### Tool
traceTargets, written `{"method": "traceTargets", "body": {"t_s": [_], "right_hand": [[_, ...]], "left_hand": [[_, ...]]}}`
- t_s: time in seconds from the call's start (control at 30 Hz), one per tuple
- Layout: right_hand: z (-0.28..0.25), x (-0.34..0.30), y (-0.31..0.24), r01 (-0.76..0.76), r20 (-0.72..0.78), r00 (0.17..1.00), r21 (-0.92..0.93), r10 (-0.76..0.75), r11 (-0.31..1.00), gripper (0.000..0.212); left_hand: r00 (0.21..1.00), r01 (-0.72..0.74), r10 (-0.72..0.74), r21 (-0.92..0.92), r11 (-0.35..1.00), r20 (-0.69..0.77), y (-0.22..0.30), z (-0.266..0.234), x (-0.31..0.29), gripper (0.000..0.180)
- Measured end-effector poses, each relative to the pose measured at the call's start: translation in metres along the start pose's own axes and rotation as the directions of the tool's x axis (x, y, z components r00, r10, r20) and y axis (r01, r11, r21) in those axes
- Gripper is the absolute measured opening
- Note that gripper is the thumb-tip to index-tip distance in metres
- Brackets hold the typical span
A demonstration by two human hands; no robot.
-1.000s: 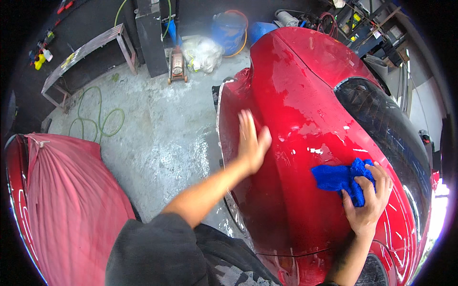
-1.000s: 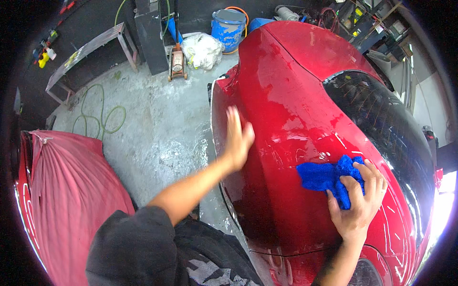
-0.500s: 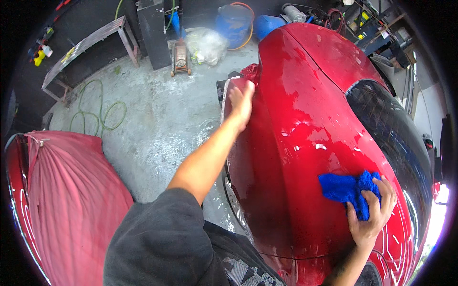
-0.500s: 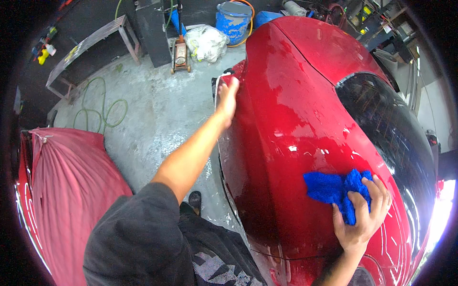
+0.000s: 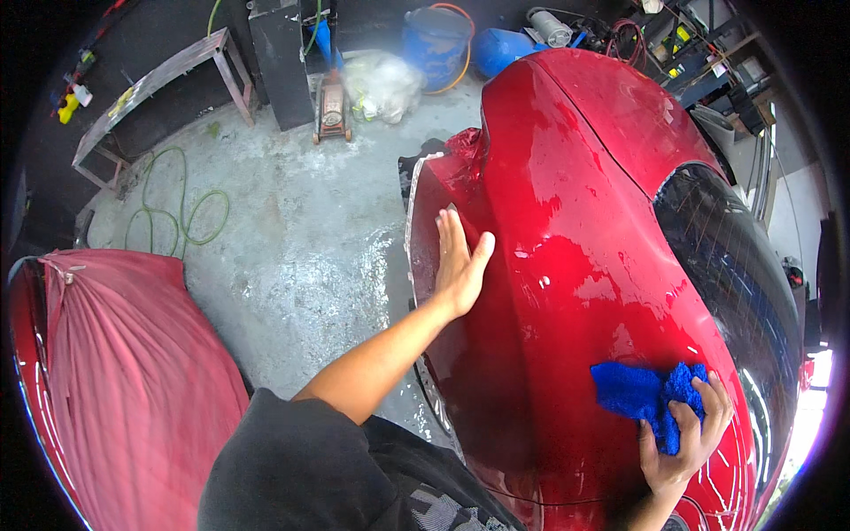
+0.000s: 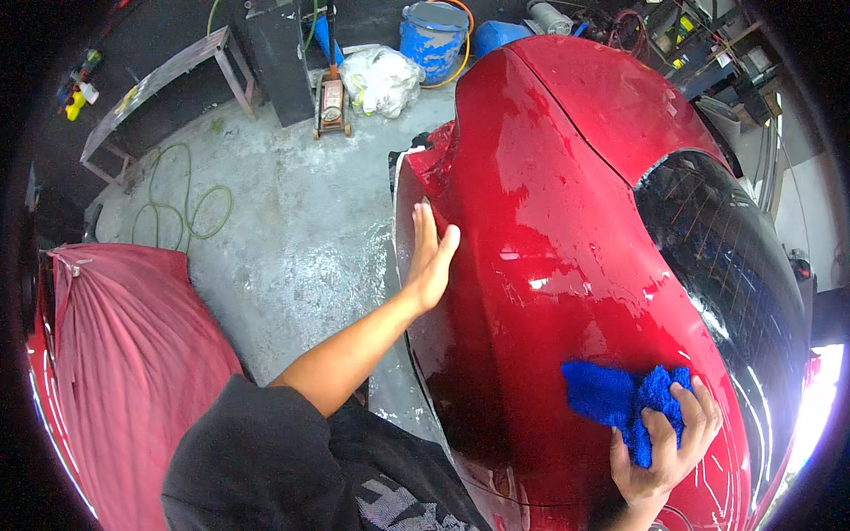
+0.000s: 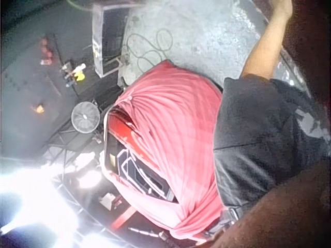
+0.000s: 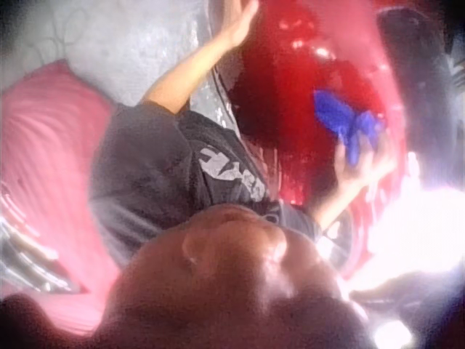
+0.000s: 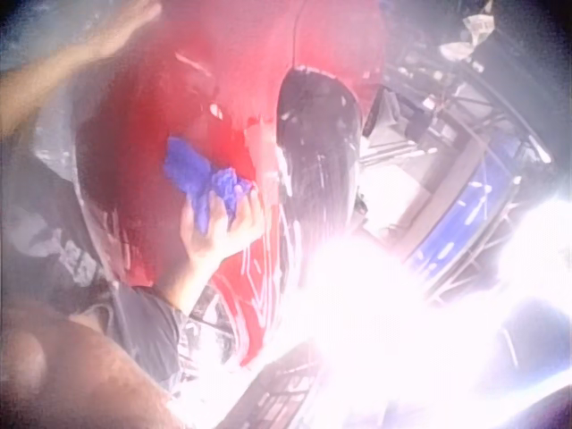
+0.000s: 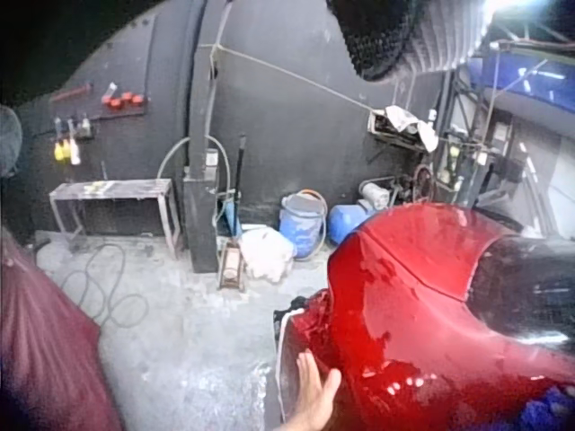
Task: The person scrubs the rear quarter panel and wheel arch of a red car using a sanding block and a blue microfiber cloth. They repeatedly rub the surface with the block and wipe the area with the cloth to clean the paint.
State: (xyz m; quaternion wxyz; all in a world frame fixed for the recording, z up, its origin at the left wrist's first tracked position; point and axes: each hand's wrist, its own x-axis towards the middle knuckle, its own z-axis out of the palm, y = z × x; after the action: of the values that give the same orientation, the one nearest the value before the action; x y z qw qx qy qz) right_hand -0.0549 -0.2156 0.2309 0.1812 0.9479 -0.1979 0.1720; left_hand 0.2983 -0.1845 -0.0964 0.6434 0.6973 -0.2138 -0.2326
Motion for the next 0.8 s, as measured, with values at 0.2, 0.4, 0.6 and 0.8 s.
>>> {"method": "traceTargets", "body": {"t_s": [0.2,0.4,0.6,0.8], "right_hand": [[0.006,0.004,0.001,0.009,-0.011,1.000,0.011,-0.009,1.000,0.040],[0.001,-0.002,0.003,-0.012,0.022,1.000,-0.011,0.013,1.000,0.041],[0.005,0.002,0.003,0.012,0.016,1.000,0.015,-0.013,1.000,0.043],[0.003,-0.003,0.008,0.027,0.036,0.999,0.004,-0.028,1.000,0.044]], "left_hand": [[0.999,0.053,-0.054,-0.302,0.952,0.004,-0.018,-0.072,0.132,0.098],[1.000,0.004,-0.003,0.012,1.000,-0.021,-0.014,-0.019,0.043,0.108],[0.997,0.001,-0.005,-0.066,0.998,-0.074,-0.021,-0.028,0.062,0.103],[0.990,-0.139,0.139,0.175,0.975,0.010,-0.022,-0.005,-0.027,0.093]]}}
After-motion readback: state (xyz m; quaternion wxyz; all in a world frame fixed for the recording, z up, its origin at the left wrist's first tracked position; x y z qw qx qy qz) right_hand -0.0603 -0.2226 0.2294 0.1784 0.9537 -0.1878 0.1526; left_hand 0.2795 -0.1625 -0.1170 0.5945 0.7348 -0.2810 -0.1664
